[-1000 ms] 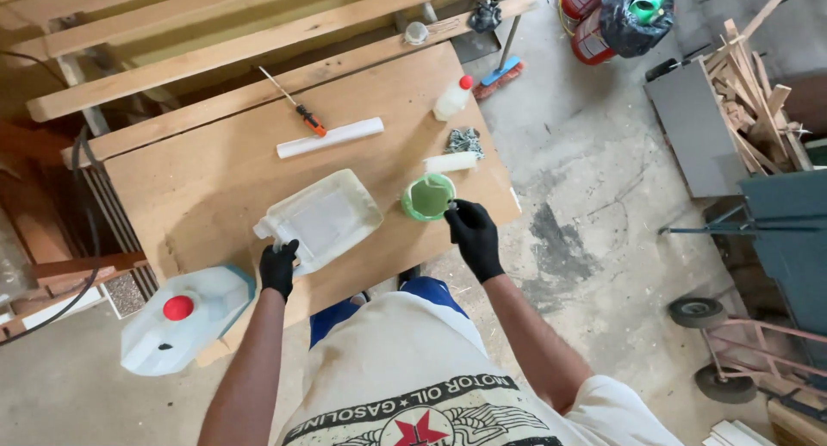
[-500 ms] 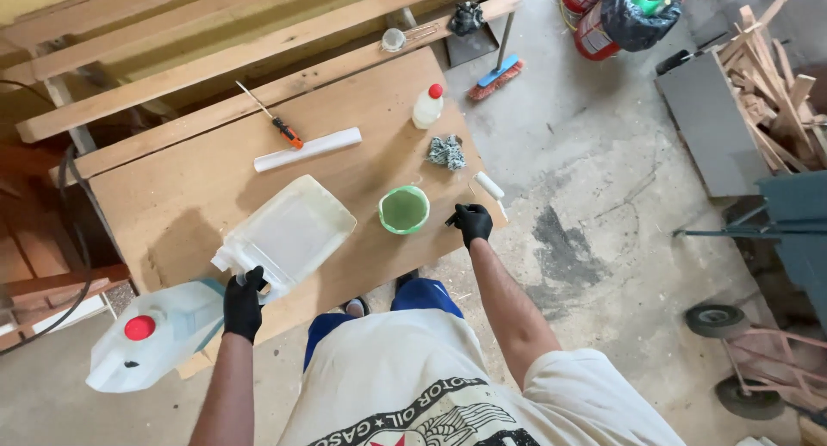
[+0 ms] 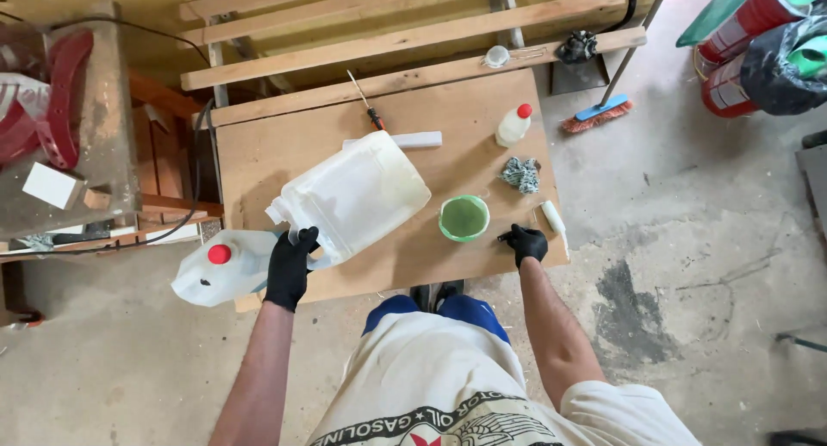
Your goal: Cleaning a paint tray by pouring liquid from a container and wiping the tray with a cloth in a workshop.
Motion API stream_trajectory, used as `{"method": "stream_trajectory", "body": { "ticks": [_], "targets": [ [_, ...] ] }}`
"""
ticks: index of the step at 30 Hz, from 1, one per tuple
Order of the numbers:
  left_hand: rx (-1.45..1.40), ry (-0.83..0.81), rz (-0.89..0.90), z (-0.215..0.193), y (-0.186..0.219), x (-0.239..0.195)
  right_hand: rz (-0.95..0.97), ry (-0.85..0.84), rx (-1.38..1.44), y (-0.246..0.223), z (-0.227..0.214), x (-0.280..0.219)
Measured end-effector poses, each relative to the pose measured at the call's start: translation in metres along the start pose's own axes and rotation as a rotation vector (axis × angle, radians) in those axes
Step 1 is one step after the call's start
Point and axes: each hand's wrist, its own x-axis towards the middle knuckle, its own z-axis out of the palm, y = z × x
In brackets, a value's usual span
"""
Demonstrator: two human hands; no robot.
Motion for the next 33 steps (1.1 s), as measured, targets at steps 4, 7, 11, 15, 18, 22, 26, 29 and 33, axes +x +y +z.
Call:
{"method": "stream_trajectory", "body": {
  "ticks": [4,7,11,15,18,22,26,29,33],
  "targets": [
    [0.076,-0.071,0.010,0.025,0.051,-0.041,-0.016,0.017,-0.156,-0.009,-0.007,-0.015],
    [0.131,-0.125,-0.016,0.051,0.076,-0.050,-0.011,0.068,-0.244,-0.011,-0.023,-0.023],
    [0.113,-0.246,-0.043,0.099,0.092,-0.062,0.031,-0.010,-0.051,0.002,-0.065,-0.047],
    [0.090,-0.339,-0.030,0.164,0.093,-0.073,0.050,-0.078,-0.011,-0.002,-0.137,-0.064],
    [0.121,-0.405,-0.015,0.234,0.119,-0.112,0.076,-0.016,0.038,-0.013,-0.199,-0.050],
    [0.129,-0.451,0.029,0.342,0.088,-0.122,0.087,0.035,0.071,-0.020,-0.285,-0.007],
    [0.084,-0.473,0.002,0.460,0.063,-0.167,0.036,0.028,-0.213,-0.046,-0.374,0.021],
    [0.056,-0.518,0.007,0.557,0.031,-0.165,0.040,0.021,-0.238,-0.107,-0.421,0.025],
    [0.023,-0.487,0.074,0.681,0.003,-0.177,0.040,-0.026,-0.145,-0.182,-0.465,0.040]
  ]
}}
